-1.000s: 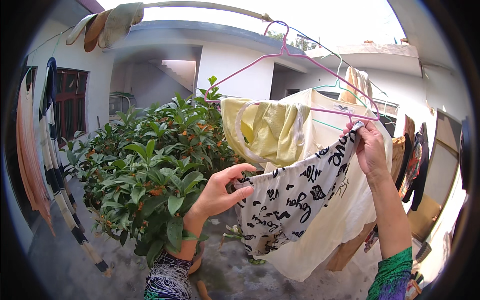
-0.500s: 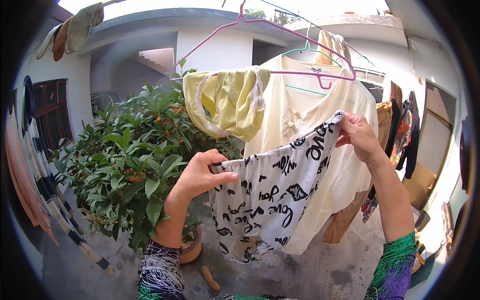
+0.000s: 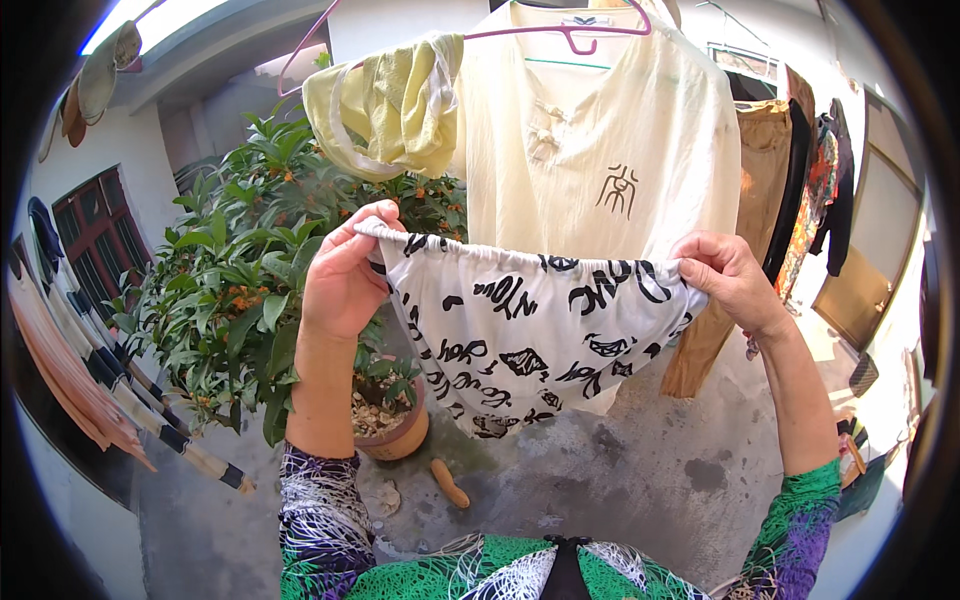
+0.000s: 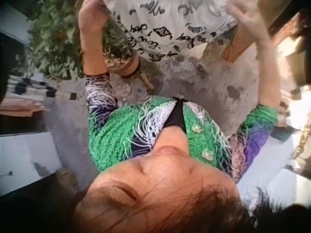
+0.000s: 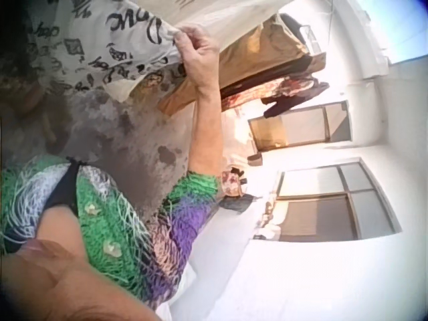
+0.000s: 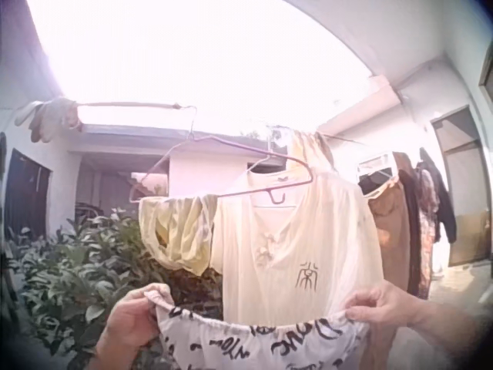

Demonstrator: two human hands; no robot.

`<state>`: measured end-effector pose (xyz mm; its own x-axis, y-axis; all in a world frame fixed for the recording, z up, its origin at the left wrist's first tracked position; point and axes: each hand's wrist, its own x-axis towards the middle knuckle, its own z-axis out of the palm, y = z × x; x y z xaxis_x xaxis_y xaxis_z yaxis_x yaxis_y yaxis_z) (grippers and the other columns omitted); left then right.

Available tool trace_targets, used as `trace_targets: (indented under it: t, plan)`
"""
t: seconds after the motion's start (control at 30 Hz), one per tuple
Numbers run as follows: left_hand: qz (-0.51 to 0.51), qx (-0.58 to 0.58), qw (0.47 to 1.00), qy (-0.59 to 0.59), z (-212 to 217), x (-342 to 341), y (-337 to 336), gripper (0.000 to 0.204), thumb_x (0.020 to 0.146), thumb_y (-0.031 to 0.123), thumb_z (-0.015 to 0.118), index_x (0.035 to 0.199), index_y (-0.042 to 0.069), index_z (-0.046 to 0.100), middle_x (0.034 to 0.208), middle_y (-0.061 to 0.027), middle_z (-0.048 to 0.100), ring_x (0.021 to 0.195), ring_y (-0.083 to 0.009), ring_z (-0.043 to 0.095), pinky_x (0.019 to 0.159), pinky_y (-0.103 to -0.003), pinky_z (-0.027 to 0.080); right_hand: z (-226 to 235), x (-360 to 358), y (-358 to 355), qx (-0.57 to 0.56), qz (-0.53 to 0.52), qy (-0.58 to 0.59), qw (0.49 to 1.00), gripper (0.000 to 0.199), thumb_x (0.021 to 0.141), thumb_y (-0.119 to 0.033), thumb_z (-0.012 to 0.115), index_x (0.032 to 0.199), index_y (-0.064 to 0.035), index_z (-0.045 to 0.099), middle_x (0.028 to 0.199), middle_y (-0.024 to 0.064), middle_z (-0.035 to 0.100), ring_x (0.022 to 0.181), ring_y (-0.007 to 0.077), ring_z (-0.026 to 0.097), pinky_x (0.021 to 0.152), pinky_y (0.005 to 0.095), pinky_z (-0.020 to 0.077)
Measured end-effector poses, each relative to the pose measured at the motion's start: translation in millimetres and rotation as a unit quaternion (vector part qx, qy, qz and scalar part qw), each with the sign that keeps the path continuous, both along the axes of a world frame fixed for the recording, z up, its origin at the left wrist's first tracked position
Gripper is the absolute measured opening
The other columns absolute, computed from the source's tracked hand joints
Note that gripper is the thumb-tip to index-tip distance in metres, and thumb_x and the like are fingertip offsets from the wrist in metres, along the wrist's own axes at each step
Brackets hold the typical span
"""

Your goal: The person hangs a yellow cloth and a patterned cloth on a clothesline using hangers. Then the person sits on a small stool and washes a dark garment by hand in a large metal basin filled with water, repeatedly submerging and wringing the fabric.

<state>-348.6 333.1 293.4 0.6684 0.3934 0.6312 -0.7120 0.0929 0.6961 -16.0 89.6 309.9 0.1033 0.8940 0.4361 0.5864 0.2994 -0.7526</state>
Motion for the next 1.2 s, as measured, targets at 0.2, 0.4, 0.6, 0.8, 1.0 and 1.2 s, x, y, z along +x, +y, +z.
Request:
trace_targets:
  t: [0.2, 0.4, 0.6, 0.8, 1.0, 1.2]
  plan:
    - [-0.009, 0.092, 0.988, 0.122, -36.3, 20.3, -17.9, 0.026, 0.076, 0.018, 0.048, 0.059, 0.0, 0.055, 0.058, -0.0088, 0.053, 0.054, -0.0222, 0.05, 0.102, -0.053, 0.037, -35.2, -7.0, -34.4, -0.017, 0.025, 0.041, 0.999, 0.01, 0.088, -0.005, 0.061, 0.09, -0.0034, 0.052, 0.078, -0.0037, 0.052, 0.07, 0.0031, 0.048, 0.061, 0.0194, 0.0413]
    - [0.014, 0.402, 0.859, 0.315, -50.4, 28.1, -51.4, 0.037, 0.071, 0.027, 0.062, 0.095, 0.001, 0.07, 0.077, -0.0104, 0.069, 0.068, -0.0213, 0.061, 0.105, -0.041, 0.032, -81.1, 4.0, -88.5, -0.031, -0.106, 0.061, 0.992, 0.009, 0.08, 0.001, 0.065, 0.081, -0.0014, 0.055, 0.067, -0.0017, 0.056, 0.061, 0.0009, 0.05, 0.054, 0.0188, 0.0408]
    - [0.07, 0.508, 0.812, 0.279, -96.2, 63.9, -114.3, 0.033, 0.087, 0.038, 0.064, 0.073, 0.008, 0.068, 0.071, -0.0015, 0.061, 0.077, -0.0172, 0.058, 0.108, -0.052, 0.021, -90.7, 11.5, -104.2, -0.023, -0.143, 0.209, 0.967, 0.009, 0.082, 0.005, 0.058, 0.084, -0.0006, 0.05, 0.066, 0.004, 0.057, 0.046, 0.0075, 0.055, 0.039, 0.0201, 0.0451]
    - [-0.167, 0.22, 0.948, 0.158, -81.1, 131.9, -126.8, 0.034, 0.085, 0.033, 0.068, 0.067, 0.004, 0.066, 0.091, -0.0086, 0.06, 0.1, -0.018, 0.051, 0.088, -0.035, 0.037, -140.6, 93.2, -178.4, 0.097, -0.309, 0.189, 0.927, 0.008, 0.085, -0.001, 0.051, 0.087, -0.005, 0.044, 0.067, 0.003, 0.054, 0.046, 0.0082, 0.055, 0.041, 0.0235, 0.0522]
    - [-0.026, 0.471, 0.743, 0.474, -125.7, 136.2, -114.8, 0.04, 0.081, 0.027, 0.067, 0.055, 0.0, 0.051, 0.051, -0.0002, 0.044, 0.056, -0.0108, 0.043, 0.053, -0.033, 0.034, -159.6, 58.9, -192.3, -0.015, -0.317, 0.192, 0.928, 0.015, 0.088, -0.007, 0.062, 0.101, -0.0037, 0.056, 0.088, 0.0053, 0.06, 0.081, 0.0141, 0.062, 0.068, 0.0271, 0.0522]
    - [0.066, 0.403, 0.87, 0.275, -12.3, 184.2, -148.6, 0.026, 0.07, 0.02, 0.067, 0.06, -0.002, 0.059, 0.049, 0.0009, 0.045, 0.049, -0.0078, 0.039, 0.046, -0.031, 0.032, -137.8, 181.3, -217.3, 0.275, -0.309, 0.217, 0.884, 0.008, 0.088, -0.004, 0.052, 0.095, -0.0069, 0.048, 0.076, 0.0004, 0.057, 0.058, 0.007, 0.055, 0.054, 0.0223, 0.052]
